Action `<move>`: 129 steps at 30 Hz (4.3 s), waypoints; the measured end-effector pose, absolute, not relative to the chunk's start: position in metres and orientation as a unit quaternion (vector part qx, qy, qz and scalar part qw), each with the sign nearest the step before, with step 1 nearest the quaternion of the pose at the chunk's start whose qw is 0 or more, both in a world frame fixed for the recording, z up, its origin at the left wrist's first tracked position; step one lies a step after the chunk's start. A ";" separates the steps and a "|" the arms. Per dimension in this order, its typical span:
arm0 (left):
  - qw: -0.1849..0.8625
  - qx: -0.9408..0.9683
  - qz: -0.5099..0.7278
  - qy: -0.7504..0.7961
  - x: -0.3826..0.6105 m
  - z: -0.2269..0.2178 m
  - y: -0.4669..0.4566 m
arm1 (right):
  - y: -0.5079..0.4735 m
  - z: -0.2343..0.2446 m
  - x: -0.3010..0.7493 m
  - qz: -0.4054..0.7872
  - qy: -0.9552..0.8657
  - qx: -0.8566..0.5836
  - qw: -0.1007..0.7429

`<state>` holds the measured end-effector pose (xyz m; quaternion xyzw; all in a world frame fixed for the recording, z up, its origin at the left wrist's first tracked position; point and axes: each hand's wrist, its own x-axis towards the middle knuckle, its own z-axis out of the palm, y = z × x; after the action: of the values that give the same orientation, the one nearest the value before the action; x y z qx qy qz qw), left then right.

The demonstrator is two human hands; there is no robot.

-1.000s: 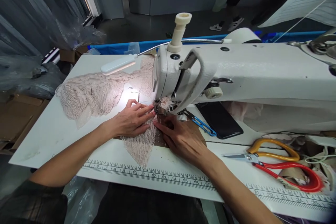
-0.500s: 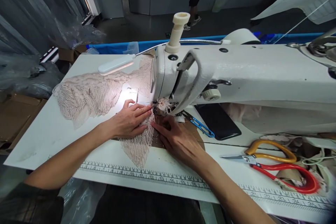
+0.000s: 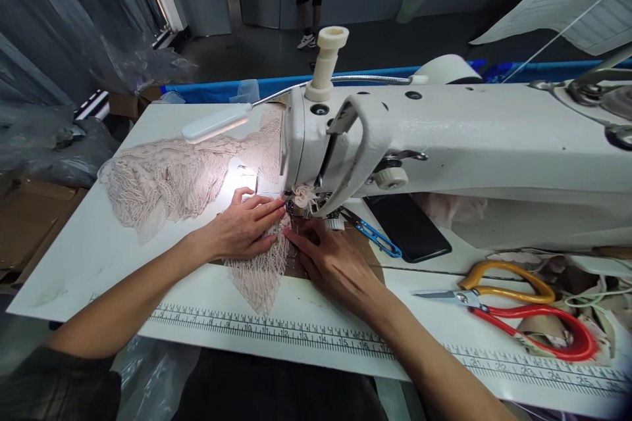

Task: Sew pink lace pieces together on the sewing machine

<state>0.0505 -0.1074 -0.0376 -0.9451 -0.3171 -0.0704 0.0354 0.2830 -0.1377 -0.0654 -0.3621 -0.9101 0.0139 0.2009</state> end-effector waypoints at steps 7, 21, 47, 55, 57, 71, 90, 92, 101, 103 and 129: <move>0.025 -0.943 -0.082 -0.322 0.051 -0.038 -0.108 | -0.136 -0.066 0.285 0.032 -0.905 -0.356 0.229; 0.017 -0.945 -0.108 -0.309 0.049 -0.041 -0.106 | -0.133 -0.065 0.286 0.058 -0.895 -0.375 0.233; 0.119 -0.930 -0.117 -0.327 0.061 -0.045 -0.108 | -0.130 -0.063 0.276 -0.008 -0.896 -0.401 0.191; 0.105 -0.918 -0.126 -0.361 0.063 -0.046 -0.105 | -0.135 -0.061 0.277 0.003 -0.904 -0.386 0.185; 0.078 -0.916 -0.144 -0.367 0.060 -0.046 -0.104 | -0.134 -0.062 0.278 0.016 -0.902 -0.389 0.188; 0.133 -0.927 -0.163 -0.309 0.037 -0.033 -0.070 | -0.131 -0.059 0.289 0.209 -0.817 -0.445 0.301; -0.155 -0.889 -0.352 -0.248 0.036 -0.037 -0.131 | -0.137 -0.054 0.282 0.198 -0.842 -0.376 0.333; -0.075 -0.888 -0.394 -0.225 0.045 -0.037 -0.134 | -0.139 -0.052 0.277 0.206 -0.861 -0.336 0.322; -0.056 -0.895 -0.376 -0.235 0.048 -0.052 -0.133 | -0.135 -0.056 0.276 0.203 -0.852 -0.321 0.360; -0.139 -0.879 -0.374 -0.260 0.044 -0.054 -0.132 | -0.136 -0.058 0.280 0.183 -0.854 -0.342 0.347; -0.030 -0.944 -0.233 -0.231 0.036 -0.049 -0.130 | -0.145 -0.045 0.283 0.190 -0.914 -0.307 0.187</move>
<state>0.0358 -0.1297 -0.0493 -0.9441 -0.2315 -0.2329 -0.0305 0.2834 -0.1454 -0.0450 -0.3070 -0.9136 0.1898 0.1870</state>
